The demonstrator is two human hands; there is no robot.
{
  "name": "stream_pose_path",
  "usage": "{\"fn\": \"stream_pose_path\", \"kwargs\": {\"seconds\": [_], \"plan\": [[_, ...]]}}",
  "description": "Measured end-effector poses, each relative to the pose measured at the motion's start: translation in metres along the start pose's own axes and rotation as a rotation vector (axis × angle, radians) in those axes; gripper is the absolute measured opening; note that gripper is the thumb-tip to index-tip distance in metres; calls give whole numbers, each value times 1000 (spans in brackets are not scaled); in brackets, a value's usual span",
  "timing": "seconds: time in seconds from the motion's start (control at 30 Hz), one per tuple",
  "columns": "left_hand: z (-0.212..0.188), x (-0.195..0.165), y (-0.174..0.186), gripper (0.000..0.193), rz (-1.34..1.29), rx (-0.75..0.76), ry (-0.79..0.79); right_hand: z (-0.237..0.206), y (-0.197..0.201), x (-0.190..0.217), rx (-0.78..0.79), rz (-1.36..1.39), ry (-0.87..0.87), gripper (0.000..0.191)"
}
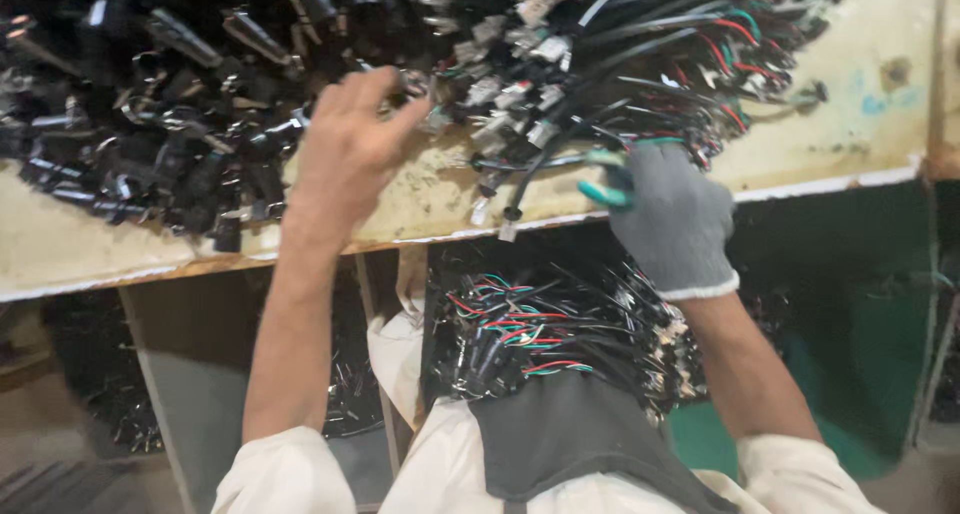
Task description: The person picks up black cable assemblies from a large pile on the workbench, holds each wire in one hand, and uses pliers in the gloved hand to strip insulation from the wire ends, placing processed wires back on the bench and finished pieces into a bin below.
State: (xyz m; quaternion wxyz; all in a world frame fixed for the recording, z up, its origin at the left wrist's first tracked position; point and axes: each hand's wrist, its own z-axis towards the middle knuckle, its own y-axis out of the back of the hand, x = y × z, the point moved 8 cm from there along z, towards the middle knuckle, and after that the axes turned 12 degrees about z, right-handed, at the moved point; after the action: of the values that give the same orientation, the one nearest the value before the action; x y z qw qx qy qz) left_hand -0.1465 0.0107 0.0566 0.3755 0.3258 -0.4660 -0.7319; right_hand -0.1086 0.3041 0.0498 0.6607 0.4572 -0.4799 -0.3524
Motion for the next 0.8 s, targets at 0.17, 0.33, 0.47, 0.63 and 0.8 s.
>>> {"fn": "stream_pose_path", "kwargs": {"seconds": [0.17,0.33,0.47,0.63,0.8], "plan": [[-34,11,18,33,-1050,-467,361,19,7,10,13,102,127,34],[-63,-76,-18,37,-1612,-115,577,17,20,-9,-41,1109,-358,18],[-72,-132,-26,32,-1656,211,563,-6,29,47,85,1333,-178,3],[-54,-140,8,27,-1204,96,350,-36,46,111,271,357,636,11],[-48,-147,19,33,-1050,80,341,-17,53,73,113,970,76,5]]}}
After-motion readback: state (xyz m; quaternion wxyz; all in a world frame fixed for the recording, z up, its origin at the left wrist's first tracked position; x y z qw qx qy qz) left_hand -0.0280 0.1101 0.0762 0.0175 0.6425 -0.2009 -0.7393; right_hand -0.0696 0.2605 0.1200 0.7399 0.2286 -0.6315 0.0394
